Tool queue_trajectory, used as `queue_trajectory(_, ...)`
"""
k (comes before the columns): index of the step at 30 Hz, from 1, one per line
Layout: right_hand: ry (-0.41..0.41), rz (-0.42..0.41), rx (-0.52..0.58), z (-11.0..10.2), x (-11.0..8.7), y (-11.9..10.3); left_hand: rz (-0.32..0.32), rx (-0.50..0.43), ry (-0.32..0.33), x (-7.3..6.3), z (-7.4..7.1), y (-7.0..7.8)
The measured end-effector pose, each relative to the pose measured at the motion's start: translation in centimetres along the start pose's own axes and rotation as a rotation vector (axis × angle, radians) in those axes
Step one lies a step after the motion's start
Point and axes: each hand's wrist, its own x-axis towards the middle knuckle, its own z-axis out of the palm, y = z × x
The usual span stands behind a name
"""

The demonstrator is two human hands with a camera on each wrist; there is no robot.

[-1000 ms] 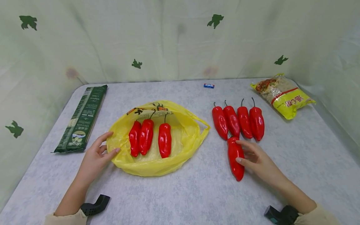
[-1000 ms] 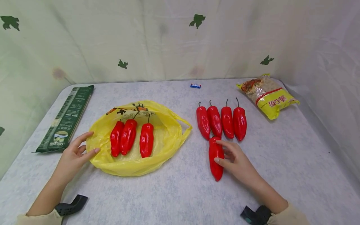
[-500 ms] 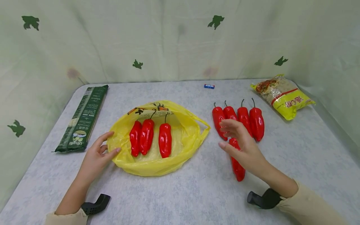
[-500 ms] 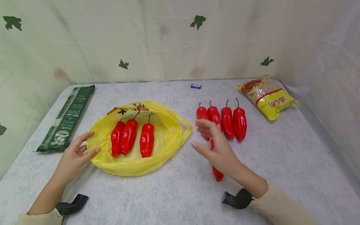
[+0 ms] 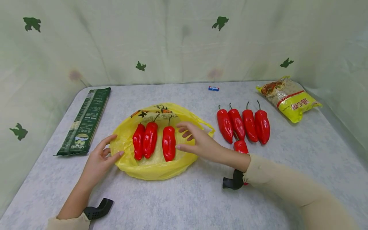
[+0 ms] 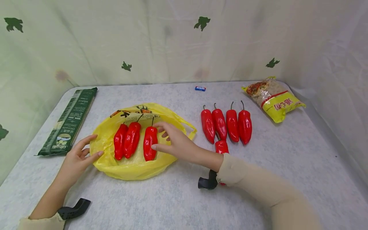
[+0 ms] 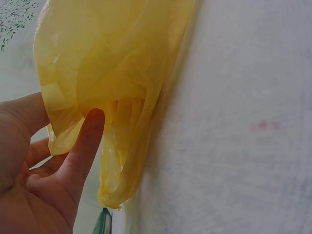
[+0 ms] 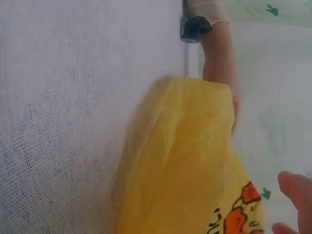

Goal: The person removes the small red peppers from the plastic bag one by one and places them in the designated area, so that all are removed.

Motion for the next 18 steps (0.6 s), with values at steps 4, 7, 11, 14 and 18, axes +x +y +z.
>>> queue_trajectory(4,-0.067,0.049,0.041,0.8,1.3,0.9,0.0,0.005,0.002,0.0,0.0,0.0)
queue_trajectory(7,-0.107,0.067,0.057,1.2,2.1,1.6,-0.003,0.011,0.005,0.0,0.0,-0.1)
queue_trajectory(11,-0.125,0.1,0.05,1.8,2.9,2.4,-0.001,0.015,0.005,0.1,0.0,-0.2)
queue_trajectory(14,-0.124,0.133,0.039,2.1,3.4,2.8,0.001,0.01,0.003,0.1,0.0,-0.3)
queue_trajectory(18,-0.141,0.166,0.019,2.4,3.9,3.4,-0.003,0.007,0.001,0.1,0.1,-0.3)
